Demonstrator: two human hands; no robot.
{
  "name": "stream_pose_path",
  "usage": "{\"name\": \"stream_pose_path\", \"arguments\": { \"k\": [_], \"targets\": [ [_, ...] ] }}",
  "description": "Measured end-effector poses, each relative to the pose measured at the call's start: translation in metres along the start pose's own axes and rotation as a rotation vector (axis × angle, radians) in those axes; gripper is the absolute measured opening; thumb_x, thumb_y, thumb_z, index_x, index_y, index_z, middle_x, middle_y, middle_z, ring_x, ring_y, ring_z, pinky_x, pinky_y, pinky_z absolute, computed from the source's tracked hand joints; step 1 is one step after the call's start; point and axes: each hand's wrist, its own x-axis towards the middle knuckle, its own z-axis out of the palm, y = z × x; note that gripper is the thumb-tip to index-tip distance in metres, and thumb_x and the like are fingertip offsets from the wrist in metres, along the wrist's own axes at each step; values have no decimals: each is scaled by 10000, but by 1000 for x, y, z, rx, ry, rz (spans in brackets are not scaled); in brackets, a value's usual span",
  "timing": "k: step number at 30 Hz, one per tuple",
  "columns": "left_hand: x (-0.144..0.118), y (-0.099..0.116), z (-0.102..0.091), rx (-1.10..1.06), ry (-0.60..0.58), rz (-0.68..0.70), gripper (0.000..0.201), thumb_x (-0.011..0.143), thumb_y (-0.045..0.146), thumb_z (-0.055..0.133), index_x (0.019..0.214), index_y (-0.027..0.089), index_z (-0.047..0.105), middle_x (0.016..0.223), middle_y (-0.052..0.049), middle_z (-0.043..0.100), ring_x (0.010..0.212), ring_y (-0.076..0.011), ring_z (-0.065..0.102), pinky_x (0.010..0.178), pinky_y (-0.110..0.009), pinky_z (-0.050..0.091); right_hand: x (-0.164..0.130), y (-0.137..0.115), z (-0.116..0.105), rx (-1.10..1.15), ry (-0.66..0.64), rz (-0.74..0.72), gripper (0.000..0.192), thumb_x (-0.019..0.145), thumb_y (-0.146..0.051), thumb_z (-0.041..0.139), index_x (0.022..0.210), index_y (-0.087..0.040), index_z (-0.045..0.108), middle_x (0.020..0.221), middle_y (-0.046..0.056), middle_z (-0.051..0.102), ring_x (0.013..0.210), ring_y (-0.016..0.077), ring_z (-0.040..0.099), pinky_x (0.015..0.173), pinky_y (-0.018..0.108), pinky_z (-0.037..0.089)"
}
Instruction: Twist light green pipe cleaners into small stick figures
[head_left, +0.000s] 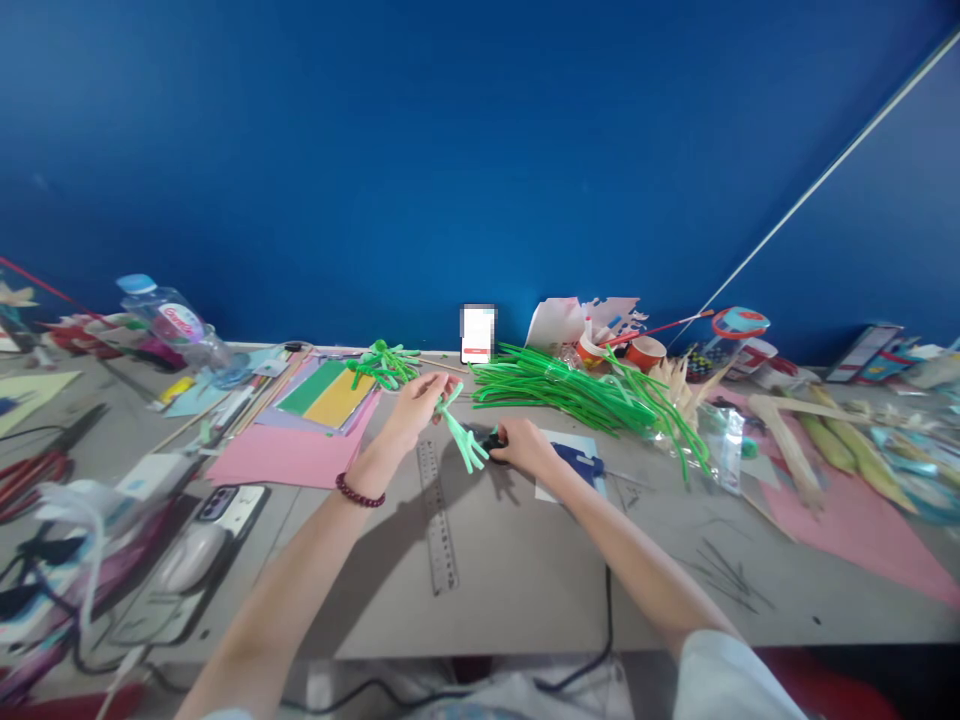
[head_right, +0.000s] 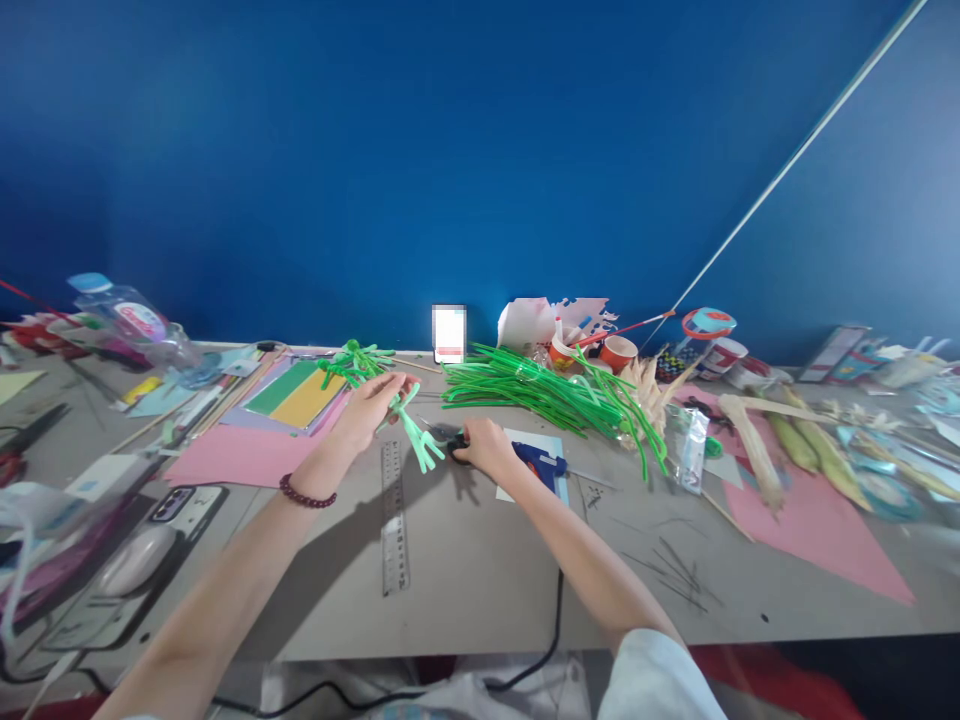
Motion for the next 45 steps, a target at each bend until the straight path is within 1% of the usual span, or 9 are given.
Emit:
{"name": "stream_pose_path", "arguments": {
  "k": [5, 9, 13, 18, 22, 27, 31, 40, 45],
  "targets": [
    [-1, 7, 0, -27, 22, -29, 351, 735, 501, 614, 807, 162, 669, 763, -41, 545, 558, -82, 429, 396, -157, 307, -1, 3, 0, 47, -33, -90, 220, 693, -314, 657, 863, -196, 585, 794, 5, 625, 688, 137, 541, 553, 215, 282],
    [-7, 24, -5, -112, -72, -79, 300, 692, 437, 675, 795, 155, 676, 667, -14, 507, 484, -60, 368, 358, -156, 254, -3, 2, 0, 45, -28, -103, 216, 726, -305, 634, 898, -189, 576, 879, 35, 625, 752, 154, 548, 572, 226, 276],
    [-17, 43, -21, -45, -107, 46, 274, 728, 433, 661, 824, 177, 687, 622, 1, 472, 466, -54, 345, 356, -159, 245, -6, -1, 0, 35, -28, -91, 204, 747, -312, 627, 905, -192, 579, 908, 48, 625, 766, 164, 555, 572, 233, 271],
    [-24, 56, -32, 11, -23, 177, 288, 761, 440, 629, 893, 187, 671, 664, -13, 521, 464, -61, 364, 344, -177, 250, -7, -2, -5, 70, -42, -84, 173, 764, -313, 614, 886, -191, 604, 875, 48, 640, 738, 163, 563, 567, 235, 291],
    [-22, 44, -18, 44, -215, 53, 397, 778, 477, 597, 1072, 212, 604, 739, -15, 546, 509, -76, 414, 353, -166, 294, -7, -6, -19, 127, -5, -128, 115, 807, -249, 549, 841, -169, 624, 801, 46, 643, 719, 154, 564, 614, 231, 351],
    [-16, 20, 3, 64, -260, -118, 368, 779, 495, 573, 1031, 229, 601, 835, -28, 560, 640, -113, 498, 438, -176, 379, -19, -21, -46, 325, 380, -376, 265, 857, -256, 495, 1096, -172, 574, 995, 83, 634, 759, 153, 562, 721, 257, 432],
    [-17, 18, 8, -6, -301, -213, 332, 785, 456, 571, 1043, 249, 601, 883, -26, 590, 676, -121, 556, 507, -202, 417, -26, -27, -51, 421, 290, -487, 280, 850, -339, 550, 1096, -226, 623, 1108, 72, 641, 862, 179, 598, 760, 277, 459],
    [-12, 10, 2, 136, -443, -72, 317, 721, 429, 667, 938, 198, 667, 888, -64, 655, 770, -160, 597, 599, -233, 480, -16, -25, -36, 1020, 182, -211, 256, 744, -397, 649, 861, -173, 691, 716, 36, 687, 599, 153, 625, 590, 267, 509],
    [-5, 0, 4, 166, -344, -28, 267, 664, 418, 721, 763, 173, 684, 748, -55, 667, 673, -158, 602, 576, -247, 486, -13, -25, -40, 1240, 131, -158, 317, 678, -462, 696, 802, -170, 704, 679, 37, 688, 612, 163, 642, 605, 293, 544]
  ]
}}
